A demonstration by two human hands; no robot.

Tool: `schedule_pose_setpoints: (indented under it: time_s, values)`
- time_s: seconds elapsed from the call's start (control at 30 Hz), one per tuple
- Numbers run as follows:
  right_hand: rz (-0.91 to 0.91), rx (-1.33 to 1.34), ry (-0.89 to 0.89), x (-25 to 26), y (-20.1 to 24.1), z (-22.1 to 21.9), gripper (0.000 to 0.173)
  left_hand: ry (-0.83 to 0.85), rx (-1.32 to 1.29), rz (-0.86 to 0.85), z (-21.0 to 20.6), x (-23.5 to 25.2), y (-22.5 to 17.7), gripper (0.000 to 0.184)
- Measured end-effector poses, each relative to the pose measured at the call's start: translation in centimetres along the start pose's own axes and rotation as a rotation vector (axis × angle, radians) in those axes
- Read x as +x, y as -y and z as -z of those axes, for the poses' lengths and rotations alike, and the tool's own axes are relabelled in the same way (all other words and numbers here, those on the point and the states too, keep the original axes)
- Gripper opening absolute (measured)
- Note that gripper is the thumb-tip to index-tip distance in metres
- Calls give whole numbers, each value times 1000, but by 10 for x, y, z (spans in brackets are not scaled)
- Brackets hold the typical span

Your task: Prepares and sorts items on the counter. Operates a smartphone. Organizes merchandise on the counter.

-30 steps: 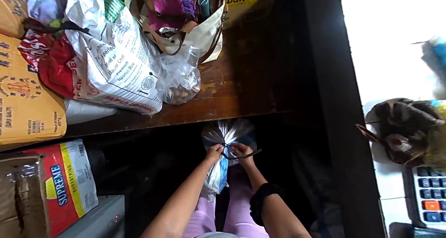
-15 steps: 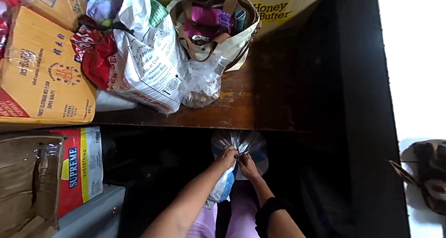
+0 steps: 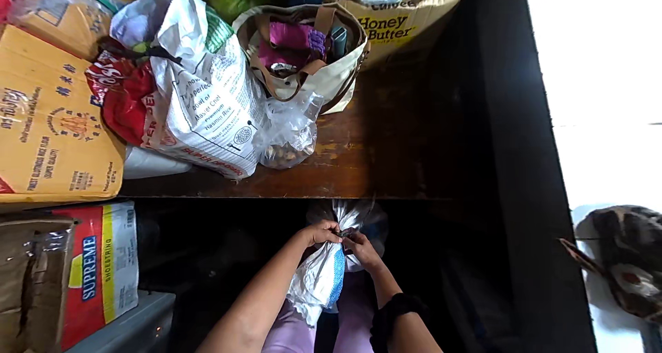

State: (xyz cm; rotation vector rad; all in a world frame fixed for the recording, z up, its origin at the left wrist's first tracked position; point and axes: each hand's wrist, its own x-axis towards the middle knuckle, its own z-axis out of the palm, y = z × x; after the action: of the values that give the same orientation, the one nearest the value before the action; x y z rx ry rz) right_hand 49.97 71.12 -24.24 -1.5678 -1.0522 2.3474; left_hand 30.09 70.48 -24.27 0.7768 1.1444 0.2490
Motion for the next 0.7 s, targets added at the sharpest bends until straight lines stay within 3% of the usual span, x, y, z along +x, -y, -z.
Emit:
schedule_pose_setpoints:
  time_s: [0.13,0.23,0.33,0.43,0.5,0.57,0.7]
  values:
    - [56,-59,75,-7,5,10,22,-43,-76,-121,-7,-6,-1,18]
    - [49,-291,93,-14,15,27,13,-267,-466,-131,-8,-30,-3,12]
    - [66,24,-235,-36,1,60,22,-617,-884,-144,22,-64,-13,13]
    - [-138,496,-680,-63,-6,103,35,-966,-1034,-44,70,-99,-22,37]
    - [-219,608,-833,-89,-10,126,34,-1066,-868,42,86,-127,-26,43]
    - [-226,509,-858,-100,4,136,45,-1084,-633,-6,90,-154,-47,41]
    - [-20,152,-821,-71,113,120,43,-1094,89,-310,107,-191,-101,40]
